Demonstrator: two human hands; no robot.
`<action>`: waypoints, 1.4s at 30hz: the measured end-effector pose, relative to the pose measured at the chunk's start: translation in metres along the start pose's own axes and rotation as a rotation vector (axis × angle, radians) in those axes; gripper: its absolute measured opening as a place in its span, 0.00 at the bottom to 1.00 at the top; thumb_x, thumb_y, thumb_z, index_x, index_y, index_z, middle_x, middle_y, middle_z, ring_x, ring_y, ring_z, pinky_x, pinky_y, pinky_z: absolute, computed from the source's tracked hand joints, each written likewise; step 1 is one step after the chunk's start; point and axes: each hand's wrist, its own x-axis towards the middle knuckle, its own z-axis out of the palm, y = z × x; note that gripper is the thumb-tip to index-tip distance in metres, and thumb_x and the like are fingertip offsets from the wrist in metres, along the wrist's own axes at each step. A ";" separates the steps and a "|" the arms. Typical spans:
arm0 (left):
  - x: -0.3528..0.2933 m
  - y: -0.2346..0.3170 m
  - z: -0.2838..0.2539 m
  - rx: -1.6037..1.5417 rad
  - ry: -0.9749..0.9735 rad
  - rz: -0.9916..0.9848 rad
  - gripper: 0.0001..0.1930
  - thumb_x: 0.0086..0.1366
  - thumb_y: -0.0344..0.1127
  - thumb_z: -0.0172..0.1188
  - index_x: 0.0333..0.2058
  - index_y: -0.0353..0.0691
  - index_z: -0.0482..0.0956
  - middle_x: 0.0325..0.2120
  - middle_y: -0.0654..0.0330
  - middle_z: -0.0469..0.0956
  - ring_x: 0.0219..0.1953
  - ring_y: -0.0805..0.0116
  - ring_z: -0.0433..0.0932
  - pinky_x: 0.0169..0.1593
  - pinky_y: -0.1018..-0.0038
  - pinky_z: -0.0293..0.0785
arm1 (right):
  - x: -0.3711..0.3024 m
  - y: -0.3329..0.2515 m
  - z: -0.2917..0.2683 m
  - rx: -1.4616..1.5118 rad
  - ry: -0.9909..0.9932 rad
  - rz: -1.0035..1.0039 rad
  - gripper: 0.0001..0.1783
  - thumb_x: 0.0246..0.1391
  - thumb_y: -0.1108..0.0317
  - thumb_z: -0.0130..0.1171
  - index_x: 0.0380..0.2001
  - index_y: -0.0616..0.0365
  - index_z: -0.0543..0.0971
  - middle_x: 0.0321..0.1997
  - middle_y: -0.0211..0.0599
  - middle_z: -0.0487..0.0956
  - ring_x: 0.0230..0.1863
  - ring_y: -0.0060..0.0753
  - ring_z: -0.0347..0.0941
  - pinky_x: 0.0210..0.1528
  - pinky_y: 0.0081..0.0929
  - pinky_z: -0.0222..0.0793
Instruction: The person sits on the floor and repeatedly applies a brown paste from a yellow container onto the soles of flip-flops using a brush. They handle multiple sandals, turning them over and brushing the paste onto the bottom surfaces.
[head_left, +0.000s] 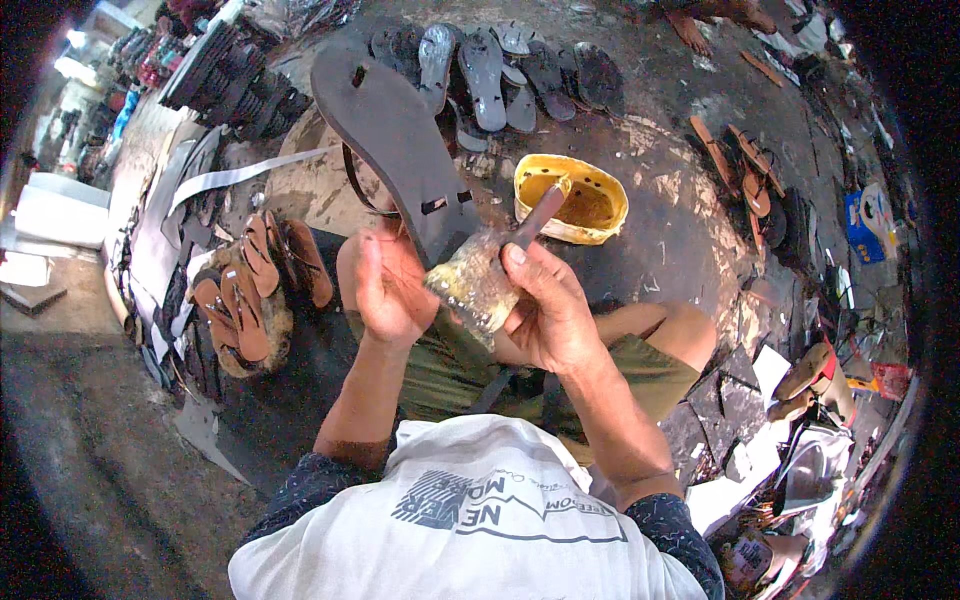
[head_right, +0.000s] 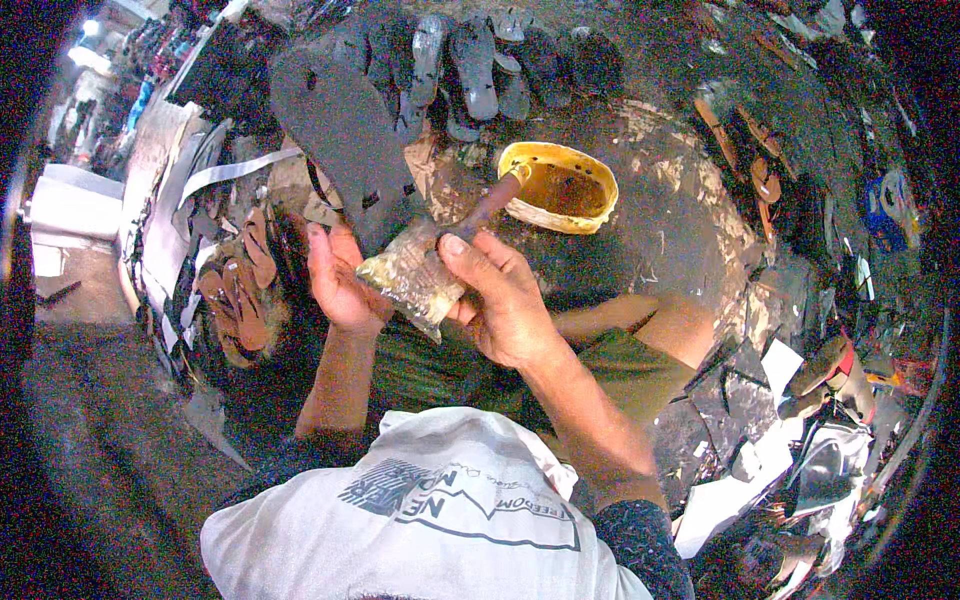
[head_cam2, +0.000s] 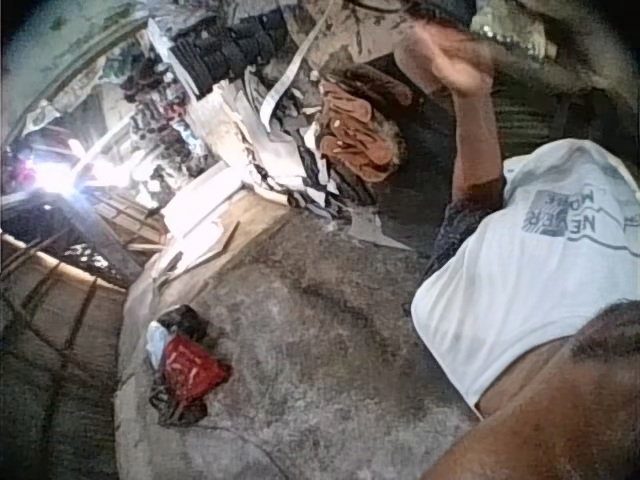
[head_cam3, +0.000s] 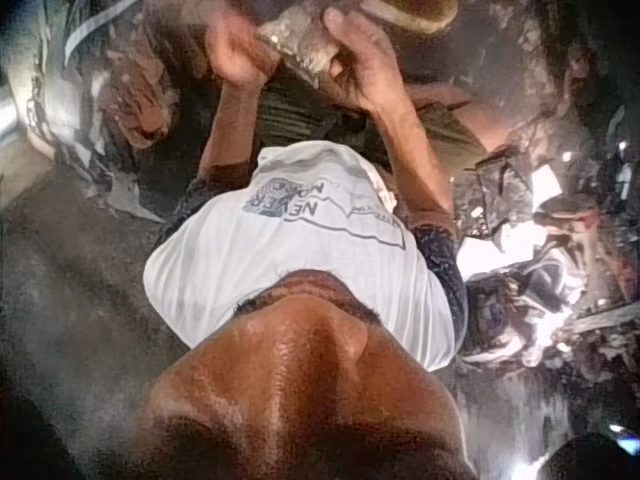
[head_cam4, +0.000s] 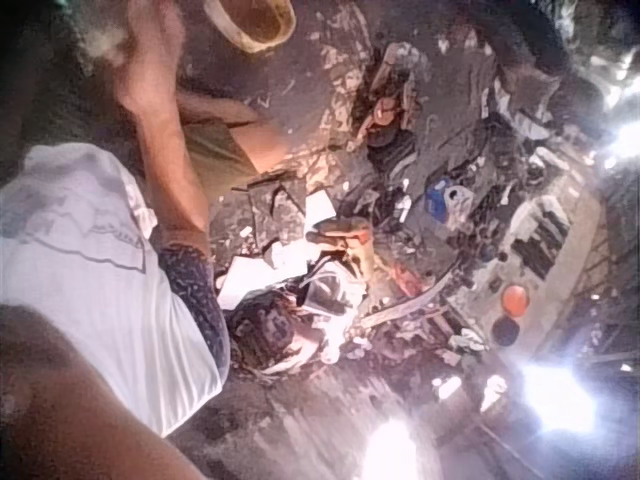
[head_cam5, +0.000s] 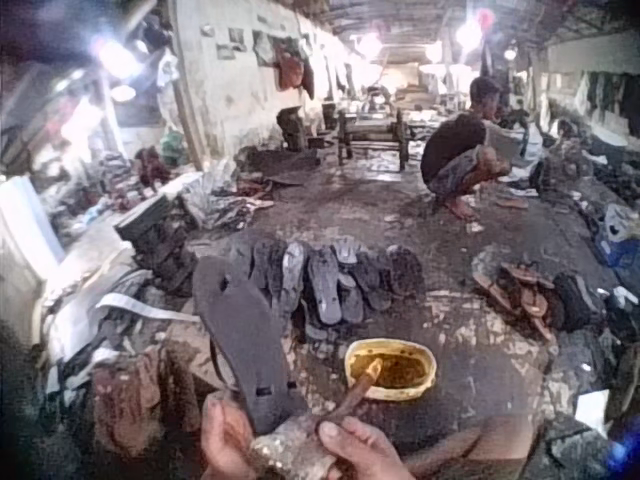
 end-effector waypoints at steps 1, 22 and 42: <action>0.005 -0.001 0.004 -0.054 -0.019 -0.011 0.38 0.76 0.61 0.37 0.68 0.31 0.60 0.66 0.47 0.68 0.67 0.51 0.69 0.70 0.55 0.63 | 0.001 0.000 0.000 0.002 0.012 0.002 0.18 0.68 0.58 0.60 0.52 0.59 0.77 0.45 0.34 0.83 0.46 0.26 0.82 0.48 0.27 0.82; 0.057 0.030 -0.003 0.195 0.352 0.044 0.29 0.77 0.56 0.47 0.64 0.39 0.70 0.57 0.51 0.78 0.52 0.63 0.81 0.54 0.66 0.81 | -0.016 -0.022 -0.008 -0.312 0.065 -0.351 0.21 0.69 0.61 0.57 0.58 0.63 0.72 0.54 0.40 0.81 0.52 0.39 0.81 0.58 0.37 0.78; -0.016 -0.033 -0.041 0.321 0.233 -0.190 0.31 0.78 0.56 0.43 0.71 0.45 0.57 0.63 0.55 0.71 0.59 0.55 0.76 0.60 0.52 0.75 | 0.080 -0.100 0.012 -1.287 0.476 -0.942 0.16 0.61 0.61 0.67 0.44 0.63 0.80 0.38 0.51 0.83 0.36 0.40 0.81 0.41 0.35 0.74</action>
